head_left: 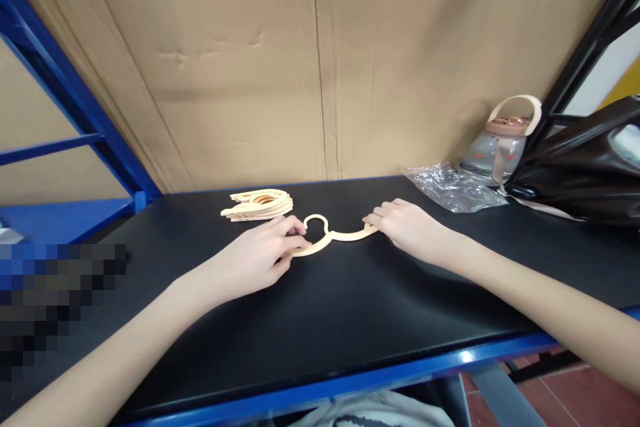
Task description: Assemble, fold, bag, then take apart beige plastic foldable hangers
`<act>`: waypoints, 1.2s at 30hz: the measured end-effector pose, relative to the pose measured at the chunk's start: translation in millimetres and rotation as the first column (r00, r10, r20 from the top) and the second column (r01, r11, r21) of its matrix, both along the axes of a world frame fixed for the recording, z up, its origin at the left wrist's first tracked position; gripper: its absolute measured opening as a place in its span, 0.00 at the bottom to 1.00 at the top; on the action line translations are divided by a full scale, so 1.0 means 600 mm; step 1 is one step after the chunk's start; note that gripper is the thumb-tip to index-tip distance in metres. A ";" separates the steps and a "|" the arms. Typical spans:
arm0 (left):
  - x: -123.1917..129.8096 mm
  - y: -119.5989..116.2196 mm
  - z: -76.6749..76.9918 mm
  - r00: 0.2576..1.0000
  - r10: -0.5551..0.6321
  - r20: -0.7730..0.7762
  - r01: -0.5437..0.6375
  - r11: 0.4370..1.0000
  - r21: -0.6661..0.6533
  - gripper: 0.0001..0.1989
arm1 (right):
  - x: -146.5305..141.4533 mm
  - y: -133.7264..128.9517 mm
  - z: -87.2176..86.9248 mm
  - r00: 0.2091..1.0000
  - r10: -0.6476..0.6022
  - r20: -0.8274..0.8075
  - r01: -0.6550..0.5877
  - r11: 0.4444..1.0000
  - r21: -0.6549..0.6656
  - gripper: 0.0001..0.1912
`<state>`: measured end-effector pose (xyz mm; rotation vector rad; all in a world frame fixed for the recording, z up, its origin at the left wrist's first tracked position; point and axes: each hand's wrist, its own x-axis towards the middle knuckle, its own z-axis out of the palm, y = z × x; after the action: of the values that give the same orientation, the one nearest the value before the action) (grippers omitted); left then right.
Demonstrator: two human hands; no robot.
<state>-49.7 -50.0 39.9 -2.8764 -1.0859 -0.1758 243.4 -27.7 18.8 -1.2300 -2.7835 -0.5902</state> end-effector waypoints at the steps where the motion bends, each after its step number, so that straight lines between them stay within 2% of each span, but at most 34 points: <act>1: 0.001 0.000 -0.001 1.000 -0.019 0.019 0.019 1.000 0.008 0.18 | 0.001 0.004 0.001 1.000 -0.012 -0.010 0.012 1.000 -0.009 0.19; 6: 0.005 -0.002 -0.009 0.995 -0.060 0.079 0.065 0.996 -0.061 0.21 | 0.001 0.012 0.001 0.997 -0.006 -0.072 0.003 0.999 -0.043 0.15; 9: 0.006 0.000 -0.014 0.994 -0.037 0.099 0.047 0.994 -0.102 0.25 | -0.006 0.008 0.001 0.997 0.000 -0.083 0.000 1.000 -0.002 0.15; 14: 0.017 -0.003 -0.013 0.991 -0.067 0.120 0.083 0.987 -0.134 0.23 | -0.024 -0.005 0.002 0.994 -0.031 -0.108 0.040 0.996 0.077 0.12; 17: 0.026 -0.010 -0.011 0.985 -0.085 0.149 0.111 0.978 -0.176 0.24 | -0.033 -0.015 0.000 0.982 0.073 -0.173 -0.075 0.997 -0.004 0.11; 21: 0.029 -0.014 -0.011 0.975 -0.085 0.203 0.125 0.973 -0.196 0.26 | -0.042 -0.026 -0.001 0.933 0.250 -0.258 -0.288 0.950 -0.121 0.14; 27: 0.024 -0.008 -0.014 0.979 -0.062 0.195 0.083 0.991 -0.101 0.23 | -0.041 -0.033 0.008 0.907 0.269 -0.324 -0.342 0.919 -0.194 0.18; 31: 0.024 -0.008 -0.013 0.993 0.011 0.120 0.010 0.984 -0.176 0.33 | -0.042 -0.039 0.008 0.873 0.319 -0.370 -0.423 0.872 -0.247 0.33; 33: 0.027 -0.010 -0.011 0.993 0.051 0.104 -0.026 0.973 -0.229 0.38 | -0.047 -0.043 0.004 0.862 0.326 -0.388 -0.443 0.857 -0.264 0.34; 36: 0.034 -0.016 -0.007 0.993 0.069 0.095 -0.042 0.964 -0.263 0.35 | -0.053 -0.047 0.002 0.860 0.320 -0.398 -0.440 0.859 -0.262 0.32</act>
<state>-29.4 -59.8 35.8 -3.0922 -1.2976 -0.1946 211.6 -55.9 20.0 -0.6716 -2.7691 0.1405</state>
